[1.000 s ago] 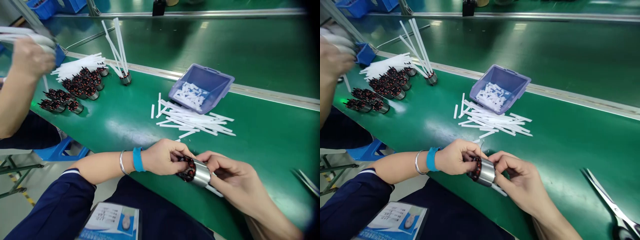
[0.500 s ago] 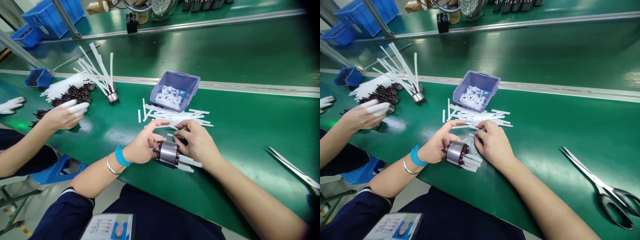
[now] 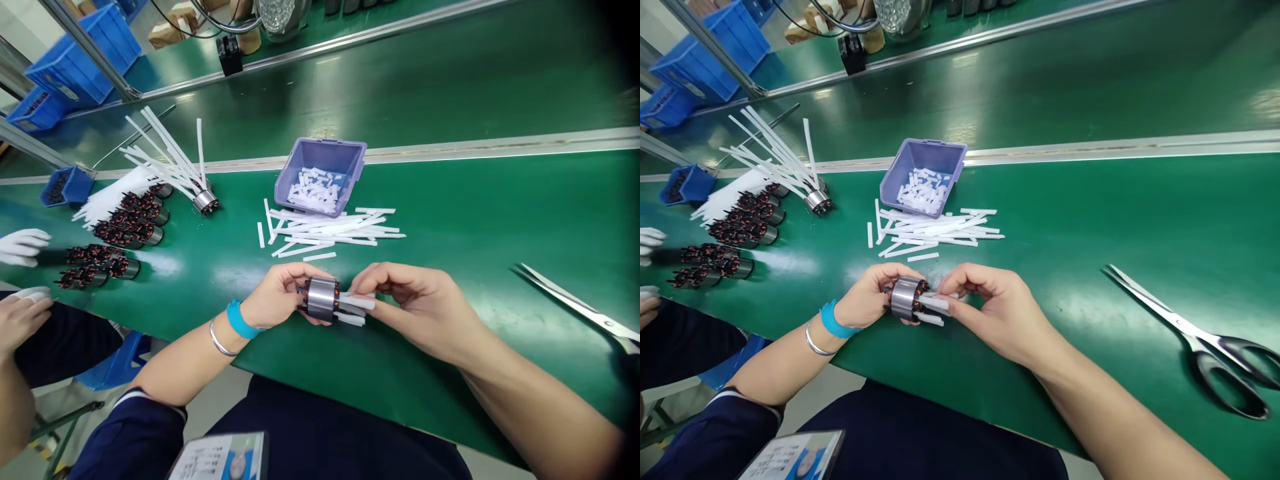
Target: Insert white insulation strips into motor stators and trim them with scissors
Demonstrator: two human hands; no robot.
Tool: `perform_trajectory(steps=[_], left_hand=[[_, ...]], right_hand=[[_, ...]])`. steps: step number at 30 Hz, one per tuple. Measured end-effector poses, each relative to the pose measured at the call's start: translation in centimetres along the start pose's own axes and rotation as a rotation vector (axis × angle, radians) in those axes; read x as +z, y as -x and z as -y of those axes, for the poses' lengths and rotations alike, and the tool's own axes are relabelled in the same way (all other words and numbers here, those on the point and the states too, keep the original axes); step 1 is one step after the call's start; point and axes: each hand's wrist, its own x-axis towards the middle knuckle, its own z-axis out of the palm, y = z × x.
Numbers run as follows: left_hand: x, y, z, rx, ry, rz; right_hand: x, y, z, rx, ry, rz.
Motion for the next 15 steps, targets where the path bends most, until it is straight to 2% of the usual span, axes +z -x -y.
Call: perform_trajectory(steps=[4, 10, 15], left_hand=[[0.3, 0.1, 0.0, 0.023, -0.011, 0.023], [0.6, 0.2, 1.2, 0.096, -0.137, -0.045], [0.7, 0.1, 2.1, 0.160, -0.257, -0.098]], right_hand=[[0.5, -0.2, -0.5, 0.051, -0.111, -0.019], [0.9, -0.1, -1.6, 0.247, -0.127, -0.160], [1.3, 0.2, -2.8, 0.244, -0.067, -0.178]])
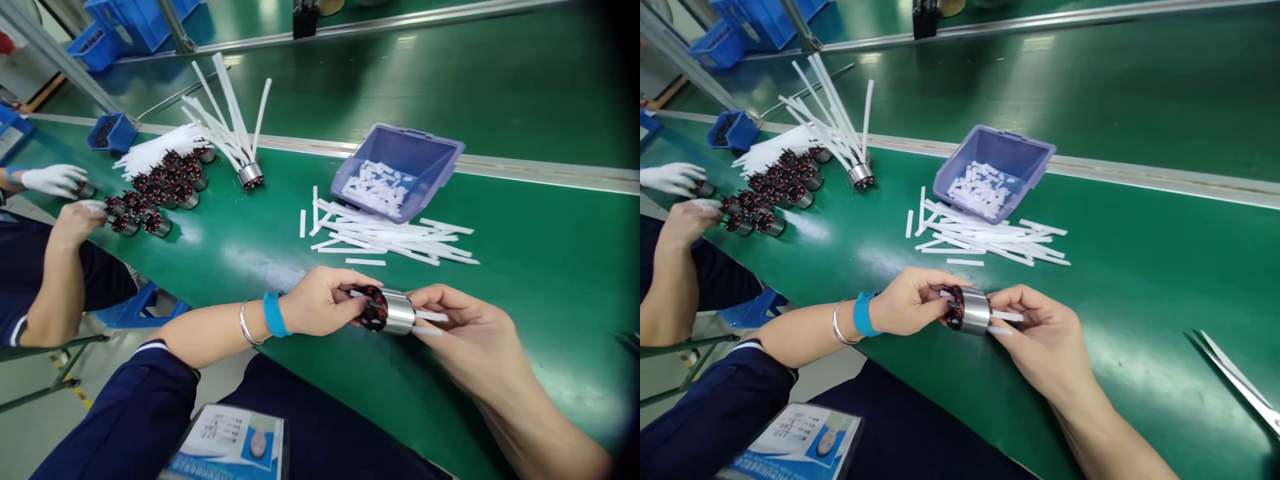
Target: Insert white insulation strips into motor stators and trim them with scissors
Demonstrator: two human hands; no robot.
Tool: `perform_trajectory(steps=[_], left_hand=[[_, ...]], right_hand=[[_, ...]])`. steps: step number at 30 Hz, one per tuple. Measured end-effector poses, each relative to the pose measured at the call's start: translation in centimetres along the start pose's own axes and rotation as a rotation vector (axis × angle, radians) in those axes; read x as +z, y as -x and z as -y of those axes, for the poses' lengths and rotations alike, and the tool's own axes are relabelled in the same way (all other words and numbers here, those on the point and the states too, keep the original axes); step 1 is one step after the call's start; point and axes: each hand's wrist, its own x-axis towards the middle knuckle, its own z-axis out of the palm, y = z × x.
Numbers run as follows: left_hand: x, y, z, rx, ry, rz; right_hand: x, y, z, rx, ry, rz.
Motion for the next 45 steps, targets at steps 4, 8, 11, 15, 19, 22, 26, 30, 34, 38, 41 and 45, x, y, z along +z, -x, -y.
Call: perform_trajectory(steps=[4, 8, 11, 15, 19, 22, 26, 30, 34, 38, 41, 45], left_hand=[[0.0, 0.2, -0.2, 0.139, -0.211, -0.080], [0.1, 0.3, -0.3, 0.194, -0.260, -0.116], [0.2, 0.4, -0.3, 0.180, -0.180, -0.103], [0.5, 0.5, -0.1, 0.176, -0.092, -0.075], [0.6, 0.6, -0.3, 0.161, 0.012, -0.012], [-0.3, 0.4, -1.1, 0.098, 0.112, 0.025], [-3.0, 0.2, -3.2, 0.129, 0.185, -0.109], [-5.3, -0.4, -4.4, 0.335, 0.129, -0.259], [-5.2, -0.6, -4.0, 0.260, 0.136, -0.164], [-3.7, -0.6, -3.2, 0.049, 0.273, -0.010], [-2.8, -0.6, -2.7, -0.057, 0.347, 0.065], [-2.2, -1.0, -2.3, -0.135, 0.328, 0.056]], right_hand=[[0.3, 0.0, 0.0, -0.097, 0.124, 0.083], [0.2, 0.0, 0.4, -0.185, 0.214, 0.150], [-0.3, 0.0, 0.5, -0.199, 0.254, 0.200], [-0.6, 0.3, 0.7, -0.165, 0.253, 0.249], [-0.2, 0.3, 1.4, -0.169, 0.157, 0.244], [-0.2, -0.2, 1.7, -0.213, 0.141, 0.216], [-0.1, -1.9, 1.1, -0.431, 0.370, 0.054], [1.3, -4.0, -0.4, -0.637, 0.826, -0.053], [1.9, -4.2, -0.6, -0.707, 0.947, -0.081], [0.3, -2.1, 1.3, -0.607, 0.592, -0.123], [-1.0, -0.7, 3.1, -0.397, 0.191, 0.098], [-1.2, -0.3, 4.0, -0.362, 0.003, 0.154]])
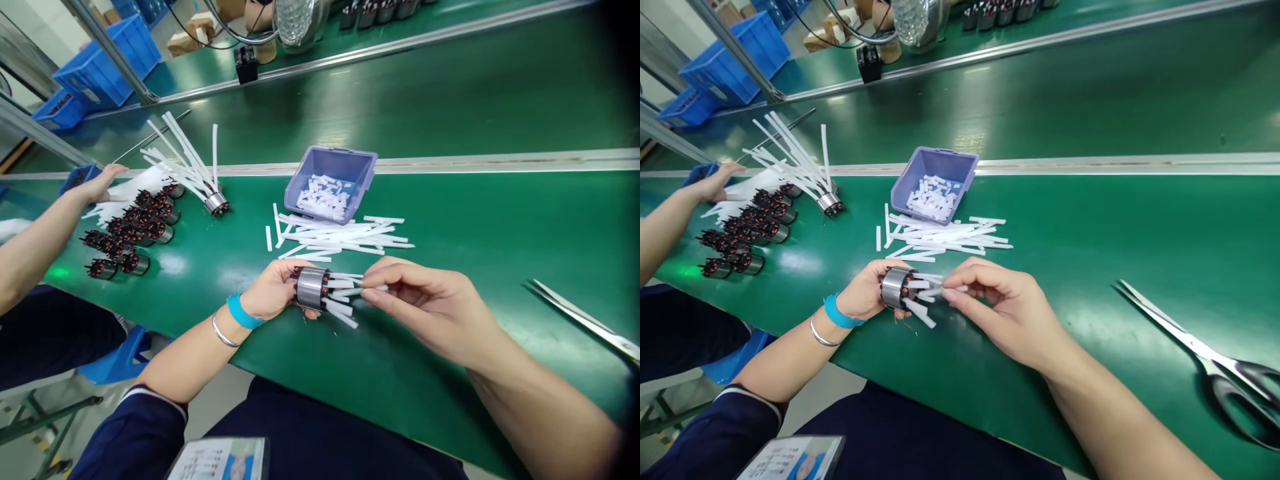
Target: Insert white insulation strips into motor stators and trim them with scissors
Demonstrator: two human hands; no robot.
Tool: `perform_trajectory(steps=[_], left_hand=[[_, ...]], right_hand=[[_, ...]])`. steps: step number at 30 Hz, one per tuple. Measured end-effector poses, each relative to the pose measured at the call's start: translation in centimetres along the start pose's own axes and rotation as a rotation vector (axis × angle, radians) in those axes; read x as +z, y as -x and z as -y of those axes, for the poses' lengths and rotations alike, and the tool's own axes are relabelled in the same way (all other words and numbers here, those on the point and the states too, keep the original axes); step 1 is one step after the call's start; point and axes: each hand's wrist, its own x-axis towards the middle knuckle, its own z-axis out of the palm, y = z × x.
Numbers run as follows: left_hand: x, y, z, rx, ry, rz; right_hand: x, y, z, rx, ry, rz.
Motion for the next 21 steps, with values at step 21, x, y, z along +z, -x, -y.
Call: perform_trajectory(steps=[21], left_hand=[[0.9, 0.3, 1.7, 0.106, -0.195, 0.020]], right_hand=[[2.1, 0.0, -2.5, 0.351, -0.057, -0.130]])
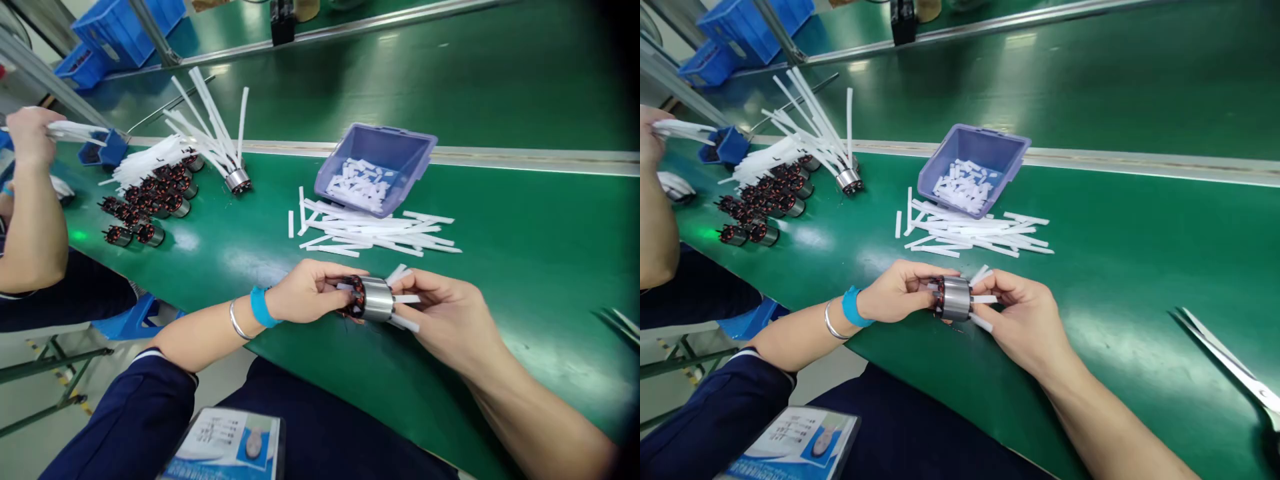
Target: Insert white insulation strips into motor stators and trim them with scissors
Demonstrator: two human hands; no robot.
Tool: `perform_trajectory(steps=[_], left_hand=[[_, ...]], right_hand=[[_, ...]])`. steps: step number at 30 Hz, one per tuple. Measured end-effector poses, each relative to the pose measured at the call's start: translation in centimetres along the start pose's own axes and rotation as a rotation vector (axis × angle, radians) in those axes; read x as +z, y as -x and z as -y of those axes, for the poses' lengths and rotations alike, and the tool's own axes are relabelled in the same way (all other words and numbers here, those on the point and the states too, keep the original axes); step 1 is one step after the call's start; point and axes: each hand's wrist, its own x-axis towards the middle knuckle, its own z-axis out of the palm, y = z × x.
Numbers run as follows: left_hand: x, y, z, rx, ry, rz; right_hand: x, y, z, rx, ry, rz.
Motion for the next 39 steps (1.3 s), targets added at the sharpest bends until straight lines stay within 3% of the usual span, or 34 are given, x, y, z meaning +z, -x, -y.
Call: perform_trajectory(steps=[2, 5, 9, 12, 18, 22, 30, 35, 39], left_hand=[[0.1, 0.0, 0.2, 0.033, -0.079, -0.040], [0.2, 0.0, 0.3, 0.078, -0.155, -0.085], [0.5, 0.2, 0.1, 0.113, -0.247, -0.139], [0.4, 0.3, -0.1, 0.080, -0.237, -0.146], [-0.5, -0.1, -1.0, -0.146, 0.003, 0.066], [-0.9, -0.6, -1.0, -0.210, 0.052, 0.094], [-1.2, -0.8, -0.4, -0.189, 0.213, 0.174], [-0.8, -0.6, -0.4, -0.144, 0.213, 0.122], [-1.0, -0.7, -0.2, -0.093, 0.235, 0.088]], right_hand=[[0.2, 0.1, -0.3, 0.011, 0.009, -0.004], [0.3, 0.1, -0.8, -0.112, 0.057, -0.011], [0.0, -0.1, -1.4, -0.230, 0.043, 0.106], [-0.5, -0.4, -1.8, -0.158, 0.033, 0.178], [-1.5, -0.8, -1.8, -0.087, 0.071, 0.238], [-1.6, -0.8, -1.2, -0.031, 0.061, 0.237], [-1.5, -0.5, 0.1, 0.014, 0.013, 0.278], [-0.7, 0.0, 0.6, 0.033, 0.031, 0.221], [-1.6, 0.0, 0.7, -0.015, 0.022, 0.222]])
